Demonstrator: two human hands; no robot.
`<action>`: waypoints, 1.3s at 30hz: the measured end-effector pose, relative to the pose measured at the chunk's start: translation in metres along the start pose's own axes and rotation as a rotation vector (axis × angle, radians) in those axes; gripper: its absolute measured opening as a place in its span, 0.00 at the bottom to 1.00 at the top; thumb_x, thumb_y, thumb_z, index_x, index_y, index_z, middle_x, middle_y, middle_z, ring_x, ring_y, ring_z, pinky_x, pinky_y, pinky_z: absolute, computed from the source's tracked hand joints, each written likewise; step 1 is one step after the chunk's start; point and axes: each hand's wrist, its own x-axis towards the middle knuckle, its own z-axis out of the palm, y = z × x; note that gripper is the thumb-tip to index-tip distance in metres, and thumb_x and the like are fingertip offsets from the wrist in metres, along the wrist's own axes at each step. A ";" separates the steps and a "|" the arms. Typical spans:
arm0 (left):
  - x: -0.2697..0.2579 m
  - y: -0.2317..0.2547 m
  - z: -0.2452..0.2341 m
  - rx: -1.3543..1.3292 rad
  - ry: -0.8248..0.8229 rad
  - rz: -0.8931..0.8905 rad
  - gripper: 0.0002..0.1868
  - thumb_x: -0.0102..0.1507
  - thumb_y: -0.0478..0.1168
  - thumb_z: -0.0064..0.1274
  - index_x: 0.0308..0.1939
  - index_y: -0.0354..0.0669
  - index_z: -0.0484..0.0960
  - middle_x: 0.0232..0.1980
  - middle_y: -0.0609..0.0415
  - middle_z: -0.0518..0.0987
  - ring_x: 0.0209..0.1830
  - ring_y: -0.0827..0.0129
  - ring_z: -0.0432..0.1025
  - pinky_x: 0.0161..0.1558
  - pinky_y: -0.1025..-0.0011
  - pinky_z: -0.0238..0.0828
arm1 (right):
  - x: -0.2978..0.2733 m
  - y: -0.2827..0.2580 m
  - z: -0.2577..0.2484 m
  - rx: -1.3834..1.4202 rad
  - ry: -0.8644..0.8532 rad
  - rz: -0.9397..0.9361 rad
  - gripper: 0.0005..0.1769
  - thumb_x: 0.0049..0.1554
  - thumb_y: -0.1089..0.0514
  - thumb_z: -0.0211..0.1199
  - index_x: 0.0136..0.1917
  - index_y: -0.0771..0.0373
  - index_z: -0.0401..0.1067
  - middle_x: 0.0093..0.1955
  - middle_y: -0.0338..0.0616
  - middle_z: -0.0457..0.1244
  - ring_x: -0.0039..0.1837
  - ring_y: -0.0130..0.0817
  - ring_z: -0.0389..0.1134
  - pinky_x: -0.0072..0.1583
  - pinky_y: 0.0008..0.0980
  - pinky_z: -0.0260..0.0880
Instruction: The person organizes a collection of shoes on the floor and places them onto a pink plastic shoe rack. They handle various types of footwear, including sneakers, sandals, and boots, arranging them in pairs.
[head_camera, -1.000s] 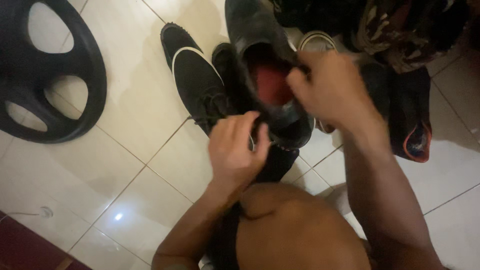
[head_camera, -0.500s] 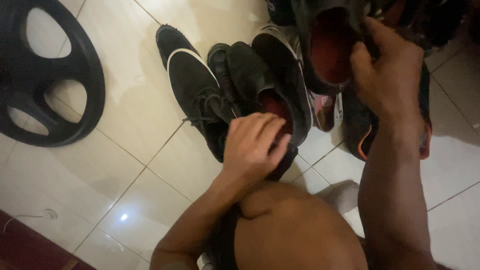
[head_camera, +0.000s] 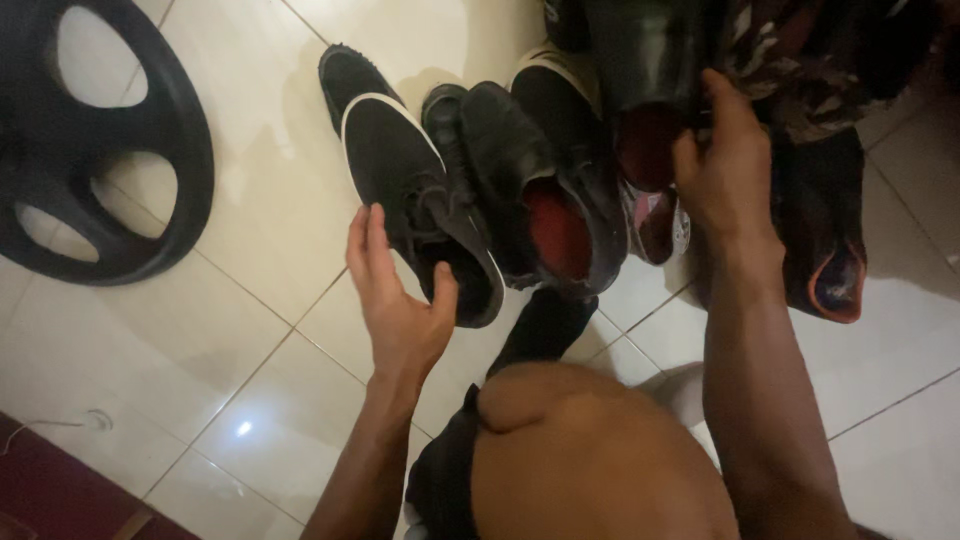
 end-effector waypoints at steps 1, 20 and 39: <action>0.000 -0.002 0.001 -0.002 -0.019 -0.042 0.45 0.63 0.32 0.58 0.79 0.29 0.51 0.79 0.29 0.51 0.79 0.36 0.54 0.74 0.51 0.58 | -0.001 -0.003 0.002 0.040 -0.025 0.079 0.30 0.63 0.68 0.61 0.77 0.70 0.62 0.73 0.66 0.62 0.67 0.56 0.69 0.67 0.44 0.70; 0.002 -0.025 -0.002 -0.139 -0.058 -0.223 0.26 0.73 0.31 0.37 0.76 0.27 0.60 0.69 0.29 0.73 0.68 0.47 0.72 0.68 0.60 0.68 | -0.006 -0.043 0.004 -0.161 0.040 -0.012 0.37 0.61 0.63 0.70 0.78 0.73 0.58 0.75 0.70 0.54 0.73 0.66 0.59 0.72 0.50 0.63; 0.018 0.036 -0.042 0.048 -0.015 -0.232 0.26 0.71 0.32 0.37 0.73 0.30 0.67 0.63 0.34 0.78 0.60 0.49 0.76 0.59 0.61 0.71 | -0.011 -0.186 0.006 0.474 -0.461 -0.180 0.41 0.59 0.38 0.66 0.72 0.71 0.64 0.63 0.62 0.67 0.57 0.51 0.74 0.58 0.43 0.74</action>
